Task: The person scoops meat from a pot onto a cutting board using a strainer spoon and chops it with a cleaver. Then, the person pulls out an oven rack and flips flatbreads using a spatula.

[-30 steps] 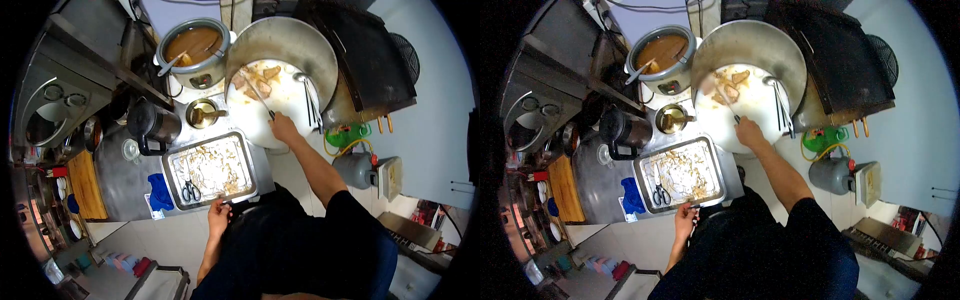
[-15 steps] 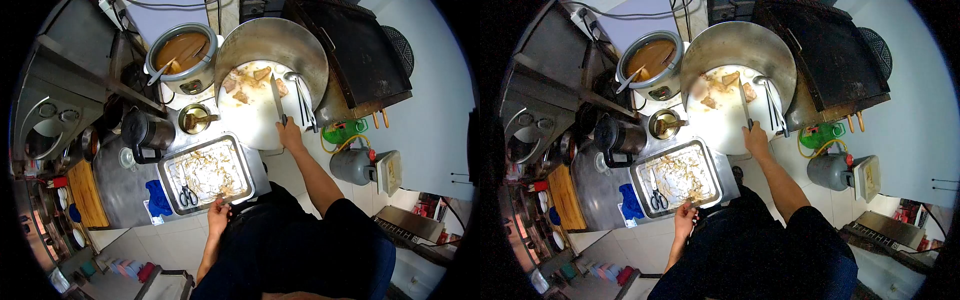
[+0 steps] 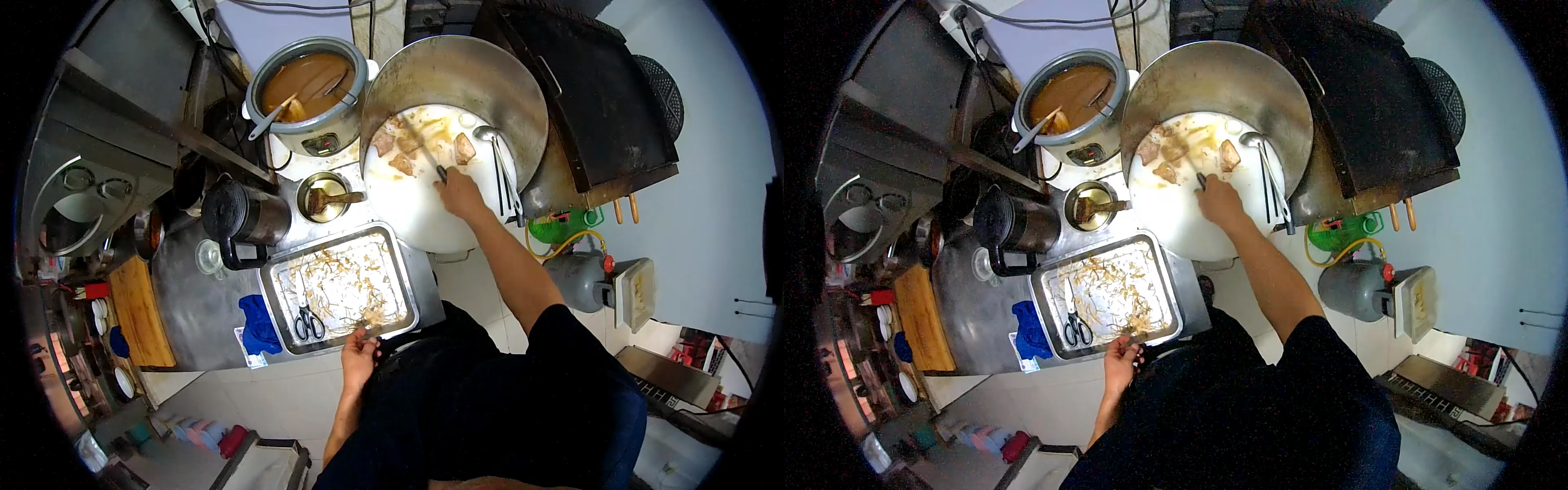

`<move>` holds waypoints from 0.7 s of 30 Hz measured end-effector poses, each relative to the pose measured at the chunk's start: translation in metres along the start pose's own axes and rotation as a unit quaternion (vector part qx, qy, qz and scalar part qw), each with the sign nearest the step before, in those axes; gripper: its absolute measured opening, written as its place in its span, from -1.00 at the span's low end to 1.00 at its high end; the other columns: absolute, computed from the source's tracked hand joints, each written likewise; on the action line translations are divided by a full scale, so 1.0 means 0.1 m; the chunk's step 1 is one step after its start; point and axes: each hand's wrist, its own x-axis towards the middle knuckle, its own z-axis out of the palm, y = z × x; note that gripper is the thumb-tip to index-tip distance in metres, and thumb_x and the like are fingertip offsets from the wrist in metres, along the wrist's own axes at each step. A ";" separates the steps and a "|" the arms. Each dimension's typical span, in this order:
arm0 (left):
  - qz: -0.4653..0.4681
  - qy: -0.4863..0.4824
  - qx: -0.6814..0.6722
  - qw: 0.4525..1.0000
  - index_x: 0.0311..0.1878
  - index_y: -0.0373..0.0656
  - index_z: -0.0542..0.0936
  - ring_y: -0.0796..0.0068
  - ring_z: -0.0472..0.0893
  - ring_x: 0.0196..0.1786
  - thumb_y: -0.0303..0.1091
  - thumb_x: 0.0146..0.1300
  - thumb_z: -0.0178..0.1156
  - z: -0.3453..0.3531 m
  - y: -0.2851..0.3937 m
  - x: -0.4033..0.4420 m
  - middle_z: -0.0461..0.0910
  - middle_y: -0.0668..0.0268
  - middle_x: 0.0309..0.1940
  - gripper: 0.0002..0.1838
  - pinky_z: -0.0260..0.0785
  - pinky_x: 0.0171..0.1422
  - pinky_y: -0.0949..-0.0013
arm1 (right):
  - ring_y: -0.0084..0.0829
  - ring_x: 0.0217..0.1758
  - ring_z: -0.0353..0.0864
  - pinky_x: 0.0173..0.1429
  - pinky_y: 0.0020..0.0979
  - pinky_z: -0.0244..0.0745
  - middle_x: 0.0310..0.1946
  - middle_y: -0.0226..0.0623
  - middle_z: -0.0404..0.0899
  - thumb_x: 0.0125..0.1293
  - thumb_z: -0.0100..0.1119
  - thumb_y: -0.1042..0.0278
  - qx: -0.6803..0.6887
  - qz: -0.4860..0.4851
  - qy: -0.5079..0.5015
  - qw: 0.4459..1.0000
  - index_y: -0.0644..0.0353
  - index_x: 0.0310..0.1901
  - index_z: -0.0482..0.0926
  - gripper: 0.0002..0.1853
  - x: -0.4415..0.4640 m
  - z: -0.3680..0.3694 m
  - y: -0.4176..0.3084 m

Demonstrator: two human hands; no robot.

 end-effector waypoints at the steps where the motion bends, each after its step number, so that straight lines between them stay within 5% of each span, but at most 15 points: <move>1: 0.004 -0.010 0.002 1.000 0.24 -0.22 0.40 0.56 0.61 -0.40 -0.39 0.44 0.20 -0.02 -0.01 0.03 0.65 0.29 -0.29 -0.63 0.38 -0.49 0.47 | 0.21 -0.09 0.68 0.08 0.06 0.56 -0.21 0.27 0.66 0.39 0.19 0.12 -0.015 -0.015 -0.004 1.000 0.38 -0.07 0.46 -0.60 -0.13 -0.02 -0.07; 6: 0.020 -0.011 0.015 1.000 0.23 -0.19 0.41 0.54 0.61 -0.40 -0.41 0.44 0.17 -0.08 0.02 0.09 0.65 0.29 -0.28 -0.65 0.39 -0.49 0.47 | 0.21 -0.16 0.68 0.00 0.08 0.56 -0.30 0.25 0.65 0.43 0.15 0.08 0.026 0.006 0.050 0.998 0.34 -0.09 0.42 -0.61 -0.32 -0.06 -0.16; 21: 0.019 -0.026 0.008 0.999 0.22 -0.21 0.42 0.56 0.61 -0.40 -0.38 0.46 0.17 -0.08 0.04 0.04 0.65 0.29 -0.27 -0.66 0.39 -0.47 0.48 | 0.18 -0.17 0.69 -0.01 0.08 0.56 -0.29 0.22 0.66 0.49 0.07 0.09 -0.043 -0.009 -0.011 0.999 0.36 -0.10 0.41 -0.61 -0.40 0.20 -0.22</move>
